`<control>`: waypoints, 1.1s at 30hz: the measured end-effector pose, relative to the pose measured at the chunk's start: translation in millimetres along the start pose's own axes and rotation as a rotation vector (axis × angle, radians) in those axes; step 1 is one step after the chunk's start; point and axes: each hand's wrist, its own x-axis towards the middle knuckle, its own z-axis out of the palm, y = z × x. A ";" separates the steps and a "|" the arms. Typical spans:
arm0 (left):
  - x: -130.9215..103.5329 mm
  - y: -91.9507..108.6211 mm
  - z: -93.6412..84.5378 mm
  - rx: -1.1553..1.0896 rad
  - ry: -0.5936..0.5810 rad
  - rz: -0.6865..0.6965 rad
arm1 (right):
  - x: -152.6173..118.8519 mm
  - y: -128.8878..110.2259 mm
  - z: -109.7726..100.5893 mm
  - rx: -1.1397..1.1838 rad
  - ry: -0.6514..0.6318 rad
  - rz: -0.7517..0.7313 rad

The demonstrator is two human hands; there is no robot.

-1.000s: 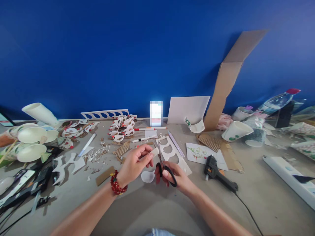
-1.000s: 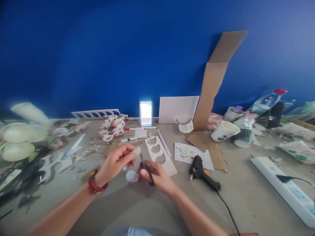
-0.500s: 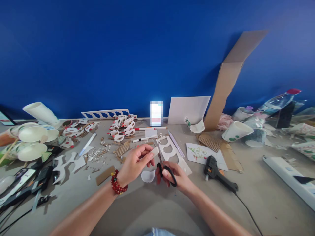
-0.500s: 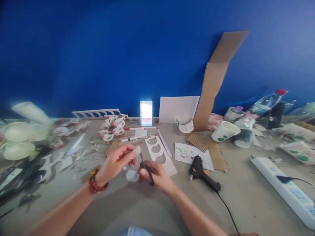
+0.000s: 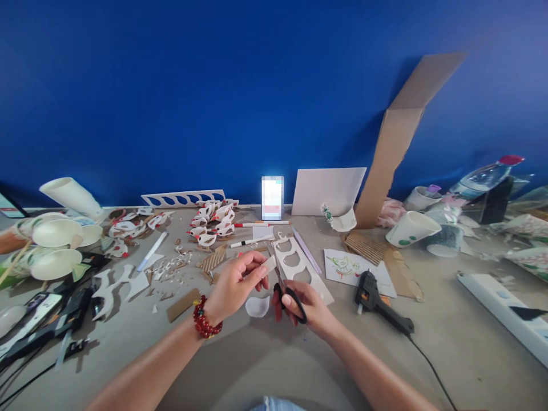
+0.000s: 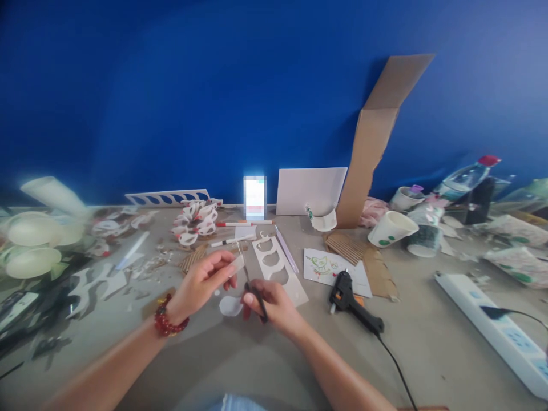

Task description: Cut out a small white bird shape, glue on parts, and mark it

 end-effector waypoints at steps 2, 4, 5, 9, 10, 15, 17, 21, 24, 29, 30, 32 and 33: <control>-0.2 -0.1 0.0 -0.002 0.000 -0.001 | -0.4 0.5 0.0 0.001 0.003 -0.006; -0.4 0.1 -0.1 0.002 0.000 0.000 | -0.4 1.0 0.0 0.003 0.005 -0.010; -0.4 0.4 -0.2 0.005 0.000 0.000 | -0.4 1.0 -0.1 0.002 0.004 -0.011; 0.0 1.1 -0.6 0.021 0.003 0.005 | 0.2 0.0 -0.6 -0.017 0.000 -0.006; 0.1 1.1 -0.7 0.023 0.003 0.006 | 0.4 -0.4 -0.7 -0.022 0.001 -0.004; 0.6 0.8 -1.0 0.018 -0.003 0.006 | 0.3 -0.6 0.4 -0.042 0.008 -0.014; 0.8 0.7 -1.0 0.017 -0.006 0.008 | 0.0 -0.5 0.9 -0.037 0.010 -0.014; 0.7 -0.4 -0.8 0.003 -0.013 0.005 | -0.7 0.1 0.7 0.003 -0.012 -0.010; 0.6 -1.9 -1.2 -0.014 -0.017 0.002 | 0.0 2.0 -0.1 0.005 -0.012 -0.016; 2.3 -2.6 -5.1 -0.037 -0.025 -0.014 | 1.7 4.7 -0.6 0.005 -0.006 -0.016; 2.8 -2.2 -6.1 -0.044 -0.027 -0.018 | 1.8 5.0 -0.6 0.007 -0.003 -0.016; 3.8 -1.5 -7.9 -0.053 -0.025 -0.022 | 1.6 5.6 -0.5 0.003 0.005 -0.020; 4.1 -1.3 -8.6 -0.054 -0.020 -0.020 | 1.4 5.8 -0.5 0.000 0.009 -0.022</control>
